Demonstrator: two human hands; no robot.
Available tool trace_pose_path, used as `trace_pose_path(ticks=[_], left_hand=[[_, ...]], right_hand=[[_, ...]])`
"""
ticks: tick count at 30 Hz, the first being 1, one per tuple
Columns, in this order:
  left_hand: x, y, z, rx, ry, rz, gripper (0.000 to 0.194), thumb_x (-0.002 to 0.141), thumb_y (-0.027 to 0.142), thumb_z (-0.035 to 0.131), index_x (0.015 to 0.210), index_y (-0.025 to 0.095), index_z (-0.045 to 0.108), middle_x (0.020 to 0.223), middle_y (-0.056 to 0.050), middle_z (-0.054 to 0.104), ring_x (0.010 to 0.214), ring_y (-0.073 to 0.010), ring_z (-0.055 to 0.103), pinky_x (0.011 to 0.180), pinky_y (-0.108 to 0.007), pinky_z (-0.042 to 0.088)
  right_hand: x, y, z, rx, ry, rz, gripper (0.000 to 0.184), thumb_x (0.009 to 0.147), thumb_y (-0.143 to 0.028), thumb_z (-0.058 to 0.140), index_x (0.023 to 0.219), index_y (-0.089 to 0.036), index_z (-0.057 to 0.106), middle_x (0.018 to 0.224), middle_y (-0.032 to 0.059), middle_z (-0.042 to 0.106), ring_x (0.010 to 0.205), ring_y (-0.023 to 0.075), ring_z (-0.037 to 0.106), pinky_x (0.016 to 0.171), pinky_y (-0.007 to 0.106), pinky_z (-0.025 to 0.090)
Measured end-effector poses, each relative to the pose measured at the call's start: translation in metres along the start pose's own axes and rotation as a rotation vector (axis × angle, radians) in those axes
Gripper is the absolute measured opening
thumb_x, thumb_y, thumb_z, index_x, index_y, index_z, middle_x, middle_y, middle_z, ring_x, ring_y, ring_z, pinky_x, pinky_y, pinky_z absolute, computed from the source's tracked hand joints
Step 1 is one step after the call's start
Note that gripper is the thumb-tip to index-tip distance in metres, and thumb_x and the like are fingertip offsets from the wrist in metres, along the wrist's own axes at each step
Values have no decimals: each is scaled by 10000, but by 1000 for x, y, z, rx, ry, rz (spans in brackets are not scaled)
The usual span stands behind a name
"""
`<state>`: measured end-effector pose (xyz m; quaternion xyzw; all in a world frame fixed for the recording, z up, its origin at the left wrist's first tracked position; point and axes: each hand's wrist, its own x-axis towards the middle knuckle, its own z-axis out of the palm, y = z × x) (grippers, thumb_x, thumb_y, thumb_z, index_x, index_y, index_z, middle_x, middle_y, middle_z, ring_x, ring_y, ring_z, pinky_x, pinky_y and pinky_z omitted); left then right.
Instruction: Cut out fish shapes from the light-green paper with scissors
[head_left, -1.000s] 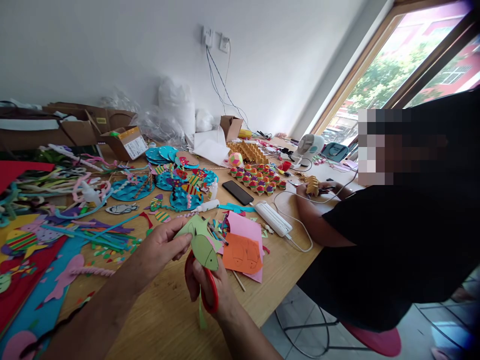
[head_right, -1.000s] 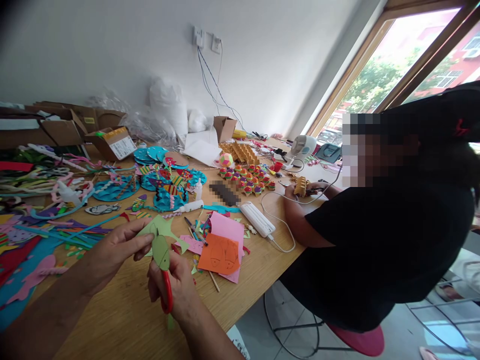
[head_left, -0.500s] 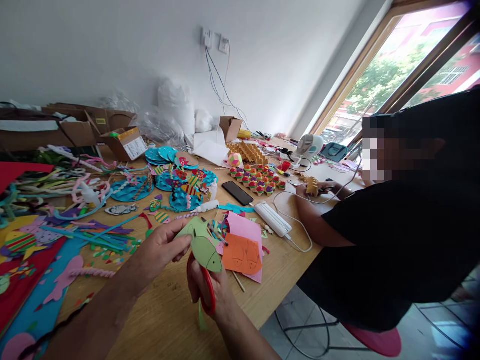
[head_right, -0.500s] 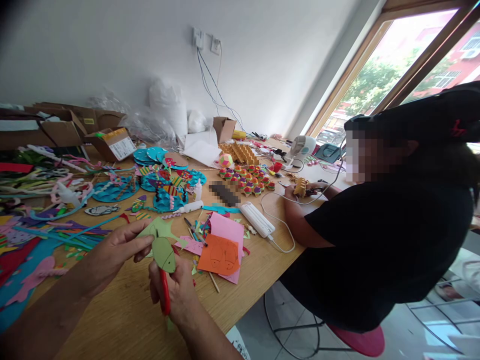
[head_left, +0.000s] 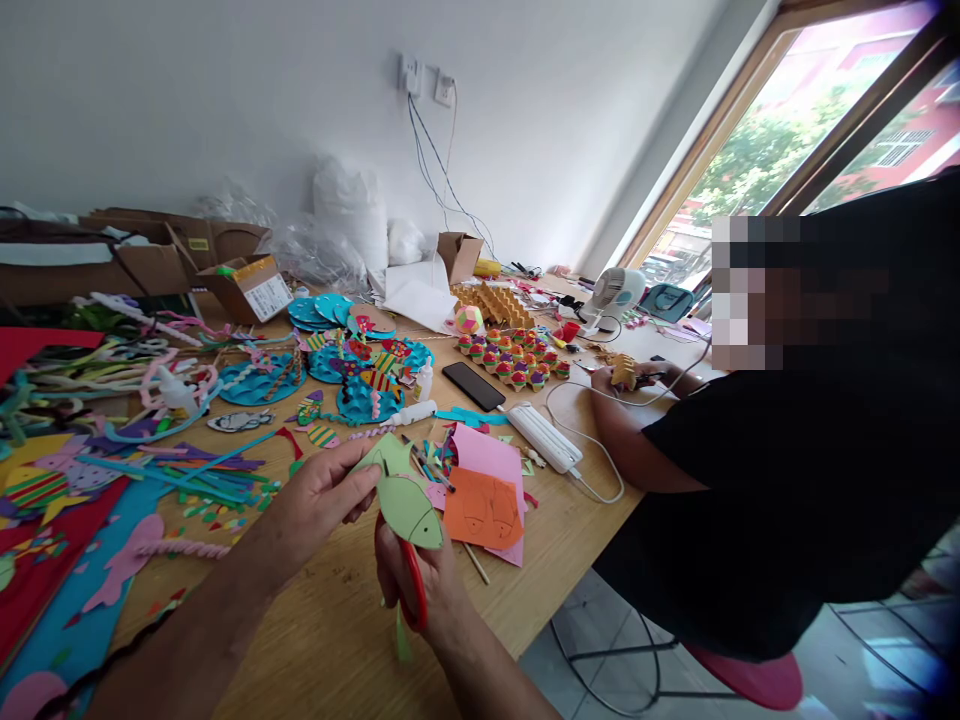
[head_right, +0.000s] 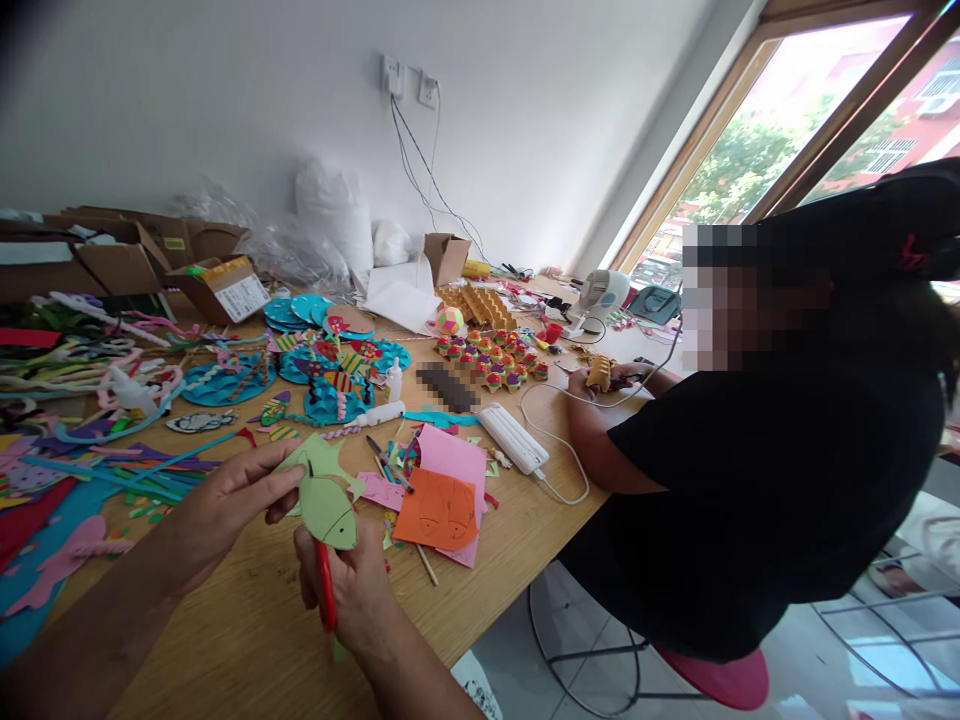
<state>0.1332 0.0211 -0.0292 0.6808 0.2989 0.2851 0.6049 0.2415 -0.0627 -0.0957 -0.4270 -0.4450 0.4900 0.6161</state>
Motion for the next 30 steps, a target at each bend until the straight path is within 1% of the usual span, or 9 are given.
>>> trace_pose_path(ticks=[3, 6, 9, 14, 18, 21, 23, 26, 30], left_hand=[[0, 1, 2, -1, -7, -15, 215, 804, 385, 509, 724, 190, 550, 546, 83, 408, 523, -98, 344, 494, -220, 305], [-1, 2, 3, -11, 3, -44, 214, 775, 396, 524, 703, 195, 532, 535, 84, 397, 515, -96, 331, 481, -218, 288], [-1, 2, 3, -17, 5, -56, 220, 757, 403, 534, 675, 200, 512, 530, 84, 391, 511, -94, 322, 479, -219, 286], [0, 0, 2, -29, -9, -50, 218, 768, 399, 530, 714, 189, 554, 542, 81, 393, 519, -97, 316, 485, -218, 289], [0, -1, 0, -37, -14, -50, 209, 787, 385, 527, 717, 191, 554, 551, 81, 394, 526, -97, 315, 489, -216, 290], [0, -4, -1, -31, -26, -29, 216, 817, 383, 515, 731, 190, 561, 557, 78, 408, 533, -99, 330, 496, -215, 294], [0, -6, -1, -25, -26, -16, 232, 831, 389, 507, 717, 192, 551, 555, 78, 410, 529, -98, 331, 495, -215, 291], [0, -7, 0, -12, -30, -23, 245, 836, 400, 502, 716, 191, 550, 552, 79, 401, 524, -98, 323, 491, -219, 281], [1, -6, 0, 1, -38, -39, 228, 823, 381, 505, 686, 199, 518, 544, 82, 370, 519, -99, 306, 486, -227, 263]], right_hand=[[-1, -1, -1, -13, -11, 4, 289, 891, -417, 544, 710, -216, 444, 453, -91, 363, 342, 60, 304, 347, 177, 305], [0, -2, -1, -8, -12, 10, 294, 894, -414, 536, 699, -218, 437, 439, -92, 361, 345, 62, 321, 363, 179, 323], [1, -4, 1, 1, 5, 15, 309, 880, -439, 551, 700, -221, 428, 467, -89, 367, 348, 57, 321, 350, 175, 312], [1, -5, 3, 1, 28, 34, 370, 858, -515, 562, 683, -222, 420, 469, -91, 344, 341, 54, 294, 322, 176, 284], [-1, 1, 1, 35, 29, 64, 406, 822, -582, 571, 691, -211, 472, 482, -84, 335, 360, 62, 294, 327, 189, 309], [-1, 3, 0, 56, 51, 85, 415, 798, -609, 569, 734, -202, 515, 483, -92, 313, 358, 66, 276, 319, 197, 312], [-1, 2, -1, 35, 54, 77, 393, 808, -583, 563, 731, -200, 518, 475, -94, 316, 354, 66, 287, 324, 195, 309], [-1, -2, -2, -30, 29, 53, 335, 835, -488, 561, 677, -202, 490, 442, -92, 343, 352, 66, 328, 348, 190, 319], [0, 0, -3, -26, 35, 48, 304, 810, -419, 569, 616, -206, 473, 451, -83, 356, 361, 73, 351, 350, 199, 328]])
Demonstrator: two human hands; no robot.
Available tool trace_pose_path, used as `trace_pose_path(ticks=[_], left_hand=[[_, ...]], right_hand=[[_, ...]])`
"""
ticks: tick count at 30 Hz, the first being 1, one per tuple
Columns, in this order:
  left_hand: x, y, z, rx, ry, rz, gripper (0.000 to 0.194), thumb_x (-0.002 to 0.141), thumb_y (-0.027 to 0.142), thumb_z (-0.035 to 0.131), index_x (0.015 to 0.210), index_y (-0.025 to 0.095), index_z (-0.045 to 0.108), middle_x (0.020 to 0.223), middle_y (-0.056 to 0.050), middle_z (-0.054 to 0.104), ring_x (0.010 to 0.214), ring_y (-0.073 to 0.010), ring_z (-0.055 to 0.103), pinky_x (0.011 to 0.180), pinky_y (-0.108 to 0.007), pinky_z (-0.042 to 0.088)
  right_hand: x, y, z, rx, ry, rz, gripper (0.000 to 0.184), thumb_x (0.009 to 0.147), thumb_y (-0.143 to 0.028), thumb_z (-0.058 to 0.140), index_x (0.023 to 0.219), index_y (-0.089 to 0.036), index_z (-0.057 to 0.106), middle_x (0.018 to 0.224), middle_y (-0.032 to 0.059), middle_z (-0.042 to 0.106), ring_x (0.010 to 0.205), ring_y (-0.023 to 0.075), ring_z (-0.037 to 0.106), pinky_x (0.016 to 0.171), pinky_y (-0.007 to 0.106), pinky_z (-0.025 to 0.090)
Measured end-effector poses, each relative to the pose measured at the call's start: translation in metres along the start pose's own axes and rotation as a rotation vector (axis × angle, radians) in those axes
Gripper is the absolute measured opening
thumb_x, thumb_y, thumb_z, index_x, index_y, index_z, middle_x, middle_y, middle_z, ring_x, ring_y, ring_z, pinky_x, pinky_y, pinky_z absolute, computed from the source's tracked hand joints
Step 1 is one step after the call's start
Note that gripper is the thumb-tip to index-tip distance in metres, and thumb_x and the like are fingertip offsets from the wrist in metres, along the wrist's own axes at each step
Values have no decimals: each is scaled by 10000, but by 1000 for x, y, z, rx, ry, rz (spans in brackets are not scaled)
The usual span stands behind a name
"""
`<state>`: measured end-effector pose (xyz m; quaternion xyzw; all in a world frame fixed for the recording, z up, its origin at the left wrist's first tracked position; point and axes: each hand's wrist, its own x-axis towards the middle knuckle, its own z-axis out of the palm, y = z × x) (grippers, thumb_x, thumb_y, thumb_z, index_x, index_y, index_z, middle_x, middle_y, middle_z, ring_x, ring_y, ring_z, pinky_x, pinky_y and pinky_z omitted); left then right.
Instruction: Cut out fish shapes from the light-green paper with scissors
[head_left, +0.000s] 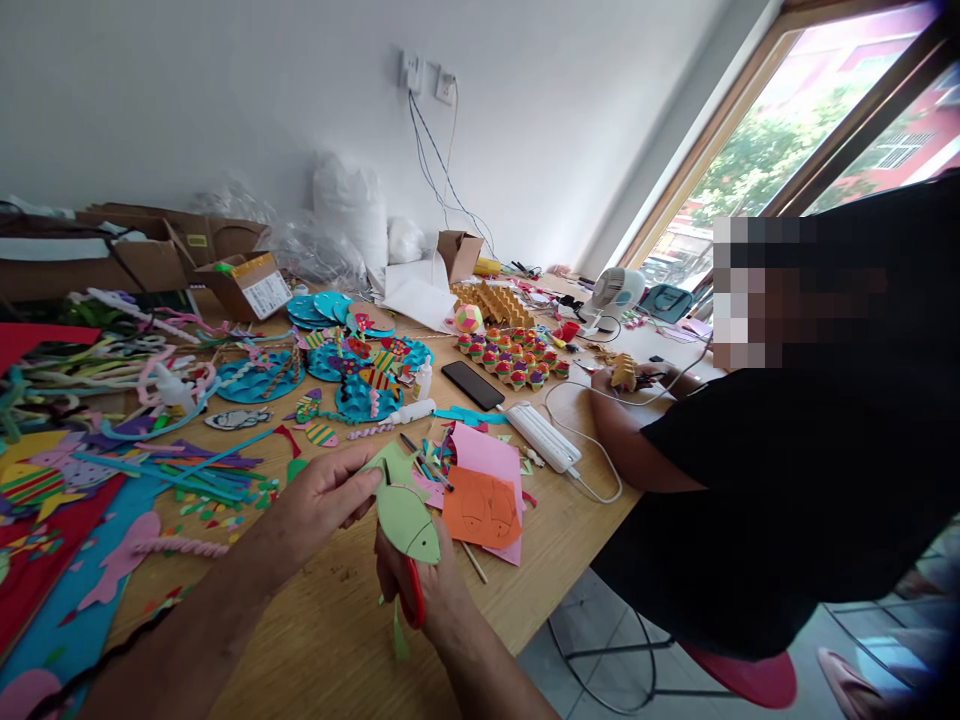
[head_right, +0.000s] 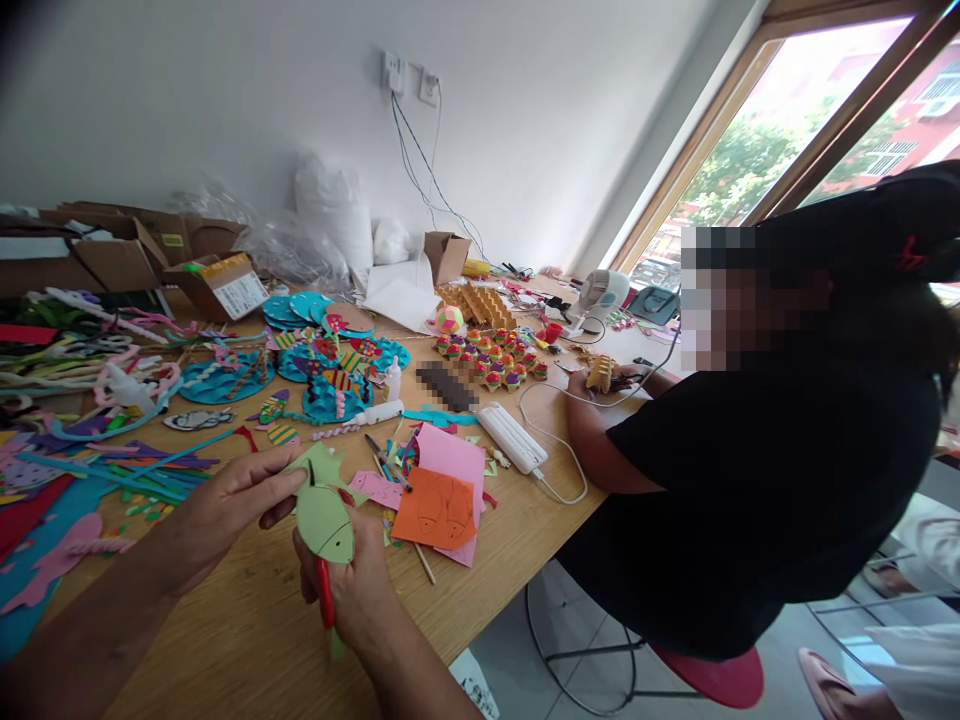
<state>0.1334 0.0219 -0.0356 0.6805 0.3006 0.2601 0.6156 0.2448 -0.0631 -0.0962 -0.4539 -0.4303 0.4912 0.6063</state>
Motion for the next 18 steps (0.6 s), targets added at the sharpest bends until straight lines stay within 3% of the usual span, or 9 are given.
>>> trace_pose_path(ticks=[7, 18], left_hand=[[-2, 4, -1, -11, 10, -53, 247, 791, 384, 528, 624, 210, 475, 534, 77, 357, 518, -103, 292, 488, -237, 249], [-2, 1, -2, -43, -59, -92, 225, 798, 392, 522, 676, 205, 505, 560, 81, 359, 531, -105, 274, 491, -238, 237]], right_hand=[[1, 12, 0, 67, 13, 15, 239, 742, -378, 621, 621, -212, 498, 482, -69, 377, 374, 84, 346, 340, 210, 295], [0, 6, -3, 36, 11, -10, 189, 766, -273, 585, 607, -208, 507, 444, -58, 462, 361, 81, 376, 357, 198, 323]])
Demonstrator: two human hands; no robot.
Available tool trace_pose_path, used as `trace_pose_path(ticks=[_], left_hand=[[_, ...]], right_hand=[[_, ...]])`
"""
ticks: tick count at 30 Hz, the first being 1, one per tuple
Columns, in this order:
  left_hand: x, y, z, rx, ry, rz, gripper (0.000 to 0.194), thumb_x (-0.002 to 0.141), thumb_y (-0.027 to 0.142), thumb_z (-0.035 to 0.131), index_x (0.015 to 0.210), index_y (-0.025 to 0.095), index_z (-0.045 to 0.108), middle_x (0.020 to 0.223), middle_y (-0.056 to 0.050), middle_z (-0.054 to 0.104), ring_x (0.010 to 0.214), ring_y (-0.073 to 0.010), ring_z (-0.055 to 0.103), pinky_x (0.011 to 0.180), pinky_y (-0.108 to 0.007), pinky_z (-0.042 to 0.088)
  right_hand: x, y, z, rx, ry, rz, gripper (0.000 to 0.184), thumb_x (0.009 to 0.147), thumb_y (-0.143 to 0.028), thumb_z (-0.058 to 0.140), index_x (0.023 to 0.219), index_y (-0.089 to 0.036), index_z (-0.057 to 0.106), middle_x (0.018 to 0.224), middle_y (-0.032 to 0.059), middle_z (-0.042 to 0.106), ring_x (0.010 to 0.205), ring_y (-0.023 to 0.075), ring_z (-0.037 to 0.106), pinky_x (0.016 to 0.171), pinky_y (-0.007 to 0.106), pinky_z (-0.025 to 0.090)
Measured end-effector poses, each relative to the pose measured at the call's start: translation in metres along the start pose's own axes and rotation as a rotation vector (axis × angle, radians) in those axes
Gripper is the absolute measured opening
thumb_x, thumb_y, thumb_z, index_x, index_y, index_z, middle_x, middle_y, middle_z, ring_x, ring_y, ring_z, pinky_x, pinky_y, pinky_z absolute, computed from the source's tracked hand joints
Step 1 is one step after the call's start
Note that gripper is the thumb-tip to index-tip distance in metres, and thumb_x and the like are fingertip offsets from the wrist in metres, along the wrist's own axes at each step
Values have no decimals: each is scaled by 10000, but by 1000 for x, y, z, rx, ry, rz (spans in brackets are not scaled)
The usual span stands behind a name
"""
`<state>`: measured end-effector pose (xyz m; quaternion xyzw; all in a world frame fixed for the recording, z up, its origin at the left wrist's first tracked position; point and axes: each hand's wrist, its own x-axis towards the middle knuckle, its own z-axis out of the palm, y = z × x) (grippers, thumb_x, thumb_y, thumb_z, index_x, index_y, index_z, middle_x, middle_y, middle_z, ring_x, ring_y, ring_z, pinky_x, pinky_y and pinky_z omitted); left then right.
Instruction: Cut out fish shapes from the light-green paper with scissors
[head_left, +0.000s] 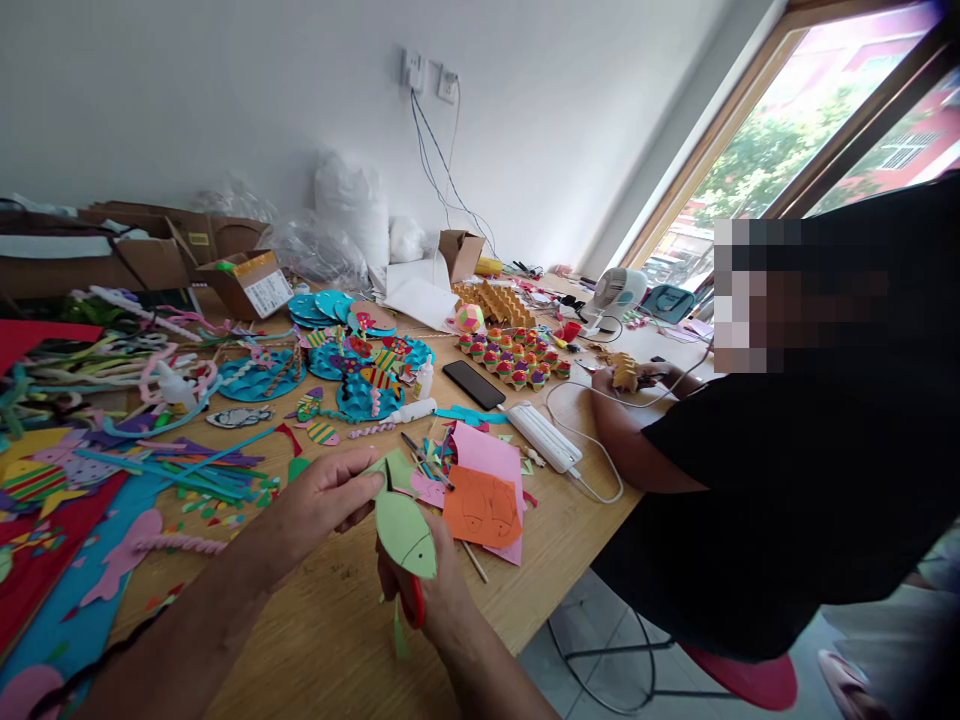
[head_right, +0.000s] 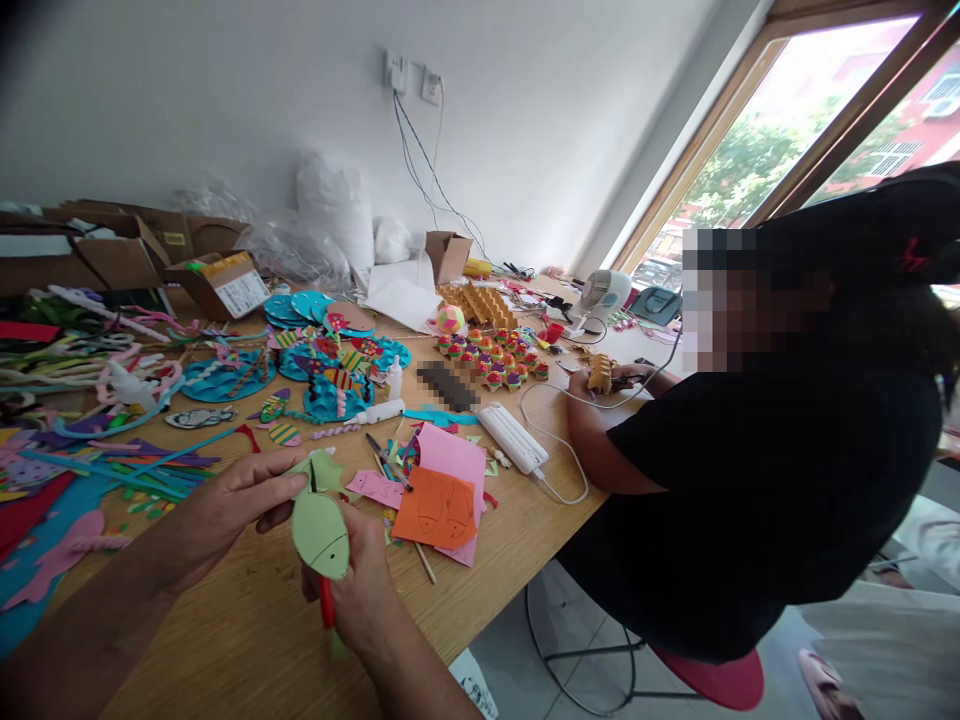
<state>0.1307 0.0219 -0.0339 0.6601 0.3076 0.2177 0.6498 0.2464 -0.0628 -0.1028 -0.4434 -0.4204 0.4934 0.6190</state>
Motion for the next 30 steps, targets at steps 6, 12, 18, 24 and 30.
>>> trace_pose_path(ticks=[6, 12, 18, 24, 30], left_hand=[[0, 3, 3, -4, -8, -17, 230, 775, 398, 534, 652, 211, 480, 558, 82, 344, 530, -106, 271, 491, -243, 233], [-1, 4, 3, -5, -34, -14, 233, 774, 404, 534, 654, 210, 486, 562, 81, 334, 531, -107, 256, 489, -248, 222], [0, 3, 4, 20, -86, -1, 253, 791, 409, 522, 643, 210, 471, 563, 81, 336, 530, -106, 258, 488, -250, 214], [1, 5, 3, 81, -127, -25, 271, 795, 431, 502, 643, 214, 449, 559, 80, 345, 523, -106, 275, 482, -247, 218], [2, 0, -8, 140, -126, 3, 301, 832, 442, 492, 639, 220, 428, 571, 77, 351, 519, -108, 288, 477, -237, 243]], right_hand=[[-2, 6, 1, 26, 11, -9, 219, 781, -349, 603, 631, -201, 546, 422, -62, 454, 335, 76, 353, 337, 193, 293], [-4, 2, 3, 33, 1, 2, 245, 765, -392, 626, 635, -197, 555, 425, -63, 448, 338, 72, 346, 336, 193, 294], [-3, 5, 0, 1, 10, -44, 225, 795, -364, 565, 670, -179, 592, 468, -49, 474, 371, 76, 384, 359, 191, 312], [-6, 6, 1, 4, 32, -2, 270, 764, -426, 564, 644, -184, 550, 448, -53, 452, 358, 73, 356, 345, 185, 290], [-10, 0, 4, -41, 26, 74, 453, 706, -628, 575, 603, -195, 495, 380, -79, 396, 336, 61, 309, 344, 172, 255]])
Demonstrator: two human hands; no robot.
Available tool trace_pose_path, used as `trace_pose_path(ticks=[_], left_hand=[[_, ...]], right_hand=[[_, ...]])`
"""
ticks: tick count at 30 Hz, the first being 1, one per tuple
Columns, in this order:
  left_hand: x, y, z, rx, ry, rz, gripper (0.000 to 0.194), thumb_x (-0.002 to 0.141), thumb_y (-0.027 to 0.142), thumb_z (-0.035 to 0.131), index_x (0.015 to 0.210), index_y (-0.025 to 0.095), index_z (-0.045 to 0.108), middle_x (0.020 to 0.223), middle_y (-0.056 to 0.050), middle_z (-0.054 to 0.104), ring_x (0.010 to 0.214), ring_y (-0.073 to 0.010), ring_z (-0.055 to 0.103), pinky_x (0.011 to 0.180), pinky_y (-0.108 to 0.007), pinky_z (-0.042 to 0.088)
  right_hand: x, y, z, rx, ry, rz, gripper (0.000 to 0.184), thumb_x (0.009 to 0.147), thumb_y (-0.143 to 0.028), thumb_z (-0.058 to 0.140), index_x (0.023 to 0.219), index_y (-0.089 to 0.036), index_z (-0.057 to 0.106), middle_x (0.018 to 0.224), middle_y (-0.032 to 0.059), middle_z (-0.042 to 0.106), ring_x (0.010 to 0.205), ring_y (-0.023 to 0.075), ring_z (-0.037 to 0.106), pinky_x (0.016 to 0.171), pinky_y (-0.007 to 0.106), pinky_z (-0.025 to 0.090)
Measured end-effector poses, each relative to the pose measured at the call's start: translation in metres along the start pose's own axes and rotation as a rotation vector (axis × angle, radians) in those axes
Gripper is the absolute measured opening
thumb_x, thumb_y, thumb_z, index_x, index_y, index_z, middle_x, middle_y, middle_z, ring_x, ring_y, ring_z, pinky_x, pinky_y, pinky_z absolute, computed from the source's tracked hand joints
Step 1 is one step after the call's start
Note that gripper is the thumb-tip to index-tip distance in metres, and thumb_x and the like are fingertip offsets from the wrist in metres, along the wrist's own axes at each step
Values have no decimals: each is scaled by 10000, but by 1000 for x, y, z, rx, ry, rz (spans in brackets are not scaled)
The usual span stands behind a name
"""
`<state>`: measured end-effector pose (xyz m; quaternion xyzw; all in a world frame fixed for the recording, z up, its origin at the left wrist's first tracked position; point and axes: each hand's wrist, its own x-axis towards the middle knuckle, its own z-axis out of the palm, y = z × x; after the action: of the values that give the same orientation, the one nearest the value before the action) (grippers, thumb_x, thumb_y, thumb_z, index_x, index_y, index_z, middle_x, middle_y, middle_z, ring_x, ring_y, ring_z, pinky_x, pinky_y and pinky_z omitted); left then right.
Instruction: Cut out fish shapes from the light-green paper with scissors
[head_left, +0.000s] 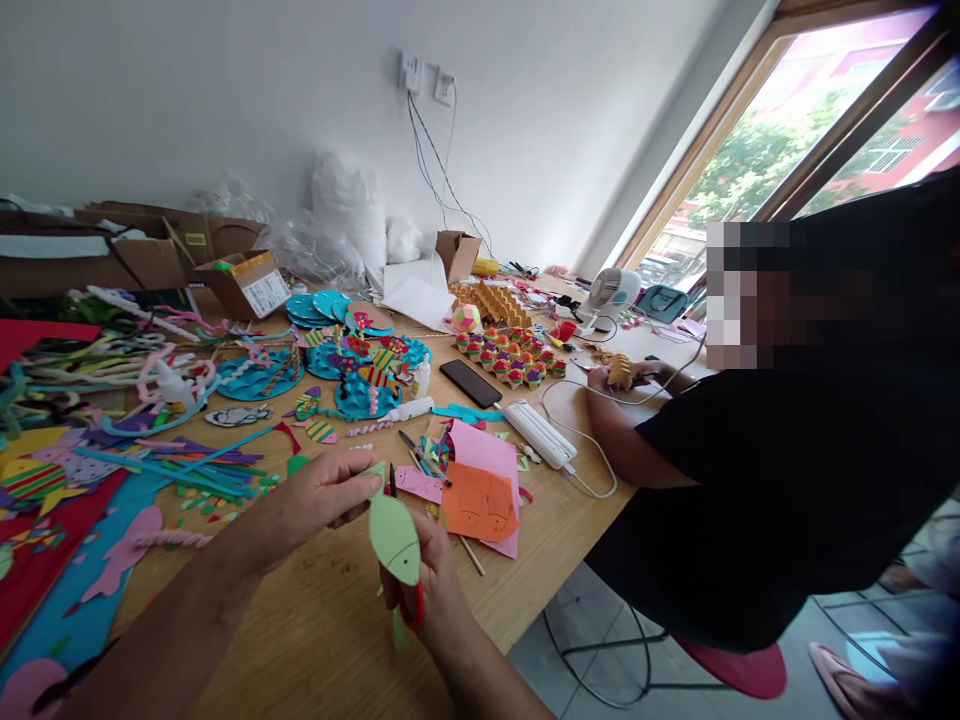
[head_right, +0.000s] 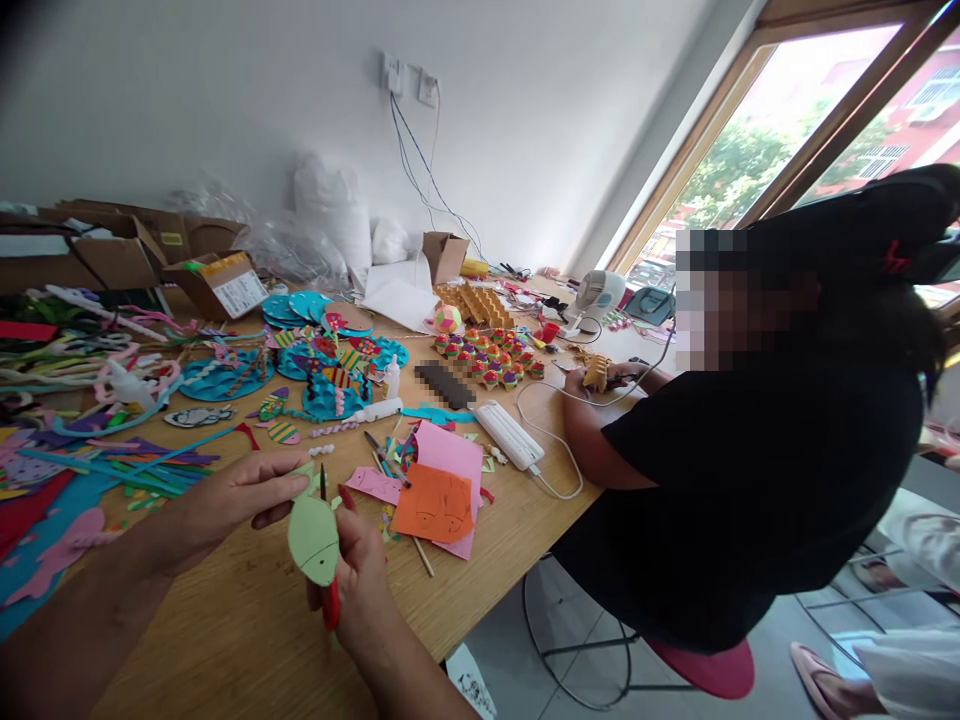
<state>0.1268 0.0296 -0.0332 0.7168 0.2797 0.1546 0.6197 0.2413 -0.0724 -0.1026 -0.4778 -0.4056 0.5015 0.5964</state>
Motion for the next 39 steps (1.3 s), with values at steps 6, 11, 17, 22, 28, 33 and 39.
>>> trace_pose_path(ticks=[6, 11, 17, 22, 28, 33, 39], left_hand=[[-5, 6, -12, 83, 150, 61, 283, 803, 438, 540, 643, 221, 454, 576, 75, 371, 530, -114, 320, 483, -225, 275], [-8, 16, -17, 261, 195, 112, 224, 764, 397, 565, 654, 205, 532, 654, 46, 457, 622, -142, 425, 564, -237, 335], [-12, 19, -21, 372, 131, 87, 252, 772, 414, 564, 632, 205, 542, 589, 54, 430, 568, -141, 392, 512, -239, 279], [-14, 14, -25, 416, 100, 122, 231, 812, 369, 571, 654, 203, 541, 607, 50, 468, 584, -142, 430, 522, -235, 292], [-22, 22, -27, 372, 89, 185, 221, 814, 353, 571, 649, 207, 552, 655, 40, 512, 627, -149, 464, 550, -234, 343], [-33, 30, -39, 171, 247, 253, 211, 784, 368, 602, 653, 207, 643, 607, 39, 508, 581, -136, 447, 511, -219, 346], [-21, 18, -56, -592, 685, 412, 115, 691, 292, 711, 666, 192, 659, 617, 28, 603, 594, -114, 525, 541, -184, 460]], right_hand=[[-5, -6, -16, -89, 27, 77, 547, 780, -719, 520, 614, -202, 458, 401, -66, 420, 370, 77, 325, 389, 196, 253], [3, -40, -37, -140, 117, -64, 422, 670, -528, 757, 685, -190, 504, 569, -47, 502, 505, 106, 436, 484, 219, 347], [22, -87, -24, -422, -27, -171, 213, 758, -314, 725, 838, -195, 568, 745, -14, 594, 647, 140, 526, 596, 251, 406], [36, -106, -4, -756, -191, -218, 85, 788, -198, 637, 806, -191, 554, 686, -40, 537, 604, 127, 486, 544, 227, 351], [45, -117, -1, -873, -258, -224, 139, 741, -177, 622, 738, -197, 485, 660, -48, 497, 597, 122, 426, 532, 230, 325], [52, -120, 1, -515, -187, -189, 168, 691, -216, 629, 750, -206, 472, 679, -52, 509, 580, 112, 437, 541, 235, 354], [65, -116, 21, -112, 92, -276, 210, 627, -234, 701, 746, -196, 533, 664, -54, 547, 577, 119, 465, 565, 247, 369]])
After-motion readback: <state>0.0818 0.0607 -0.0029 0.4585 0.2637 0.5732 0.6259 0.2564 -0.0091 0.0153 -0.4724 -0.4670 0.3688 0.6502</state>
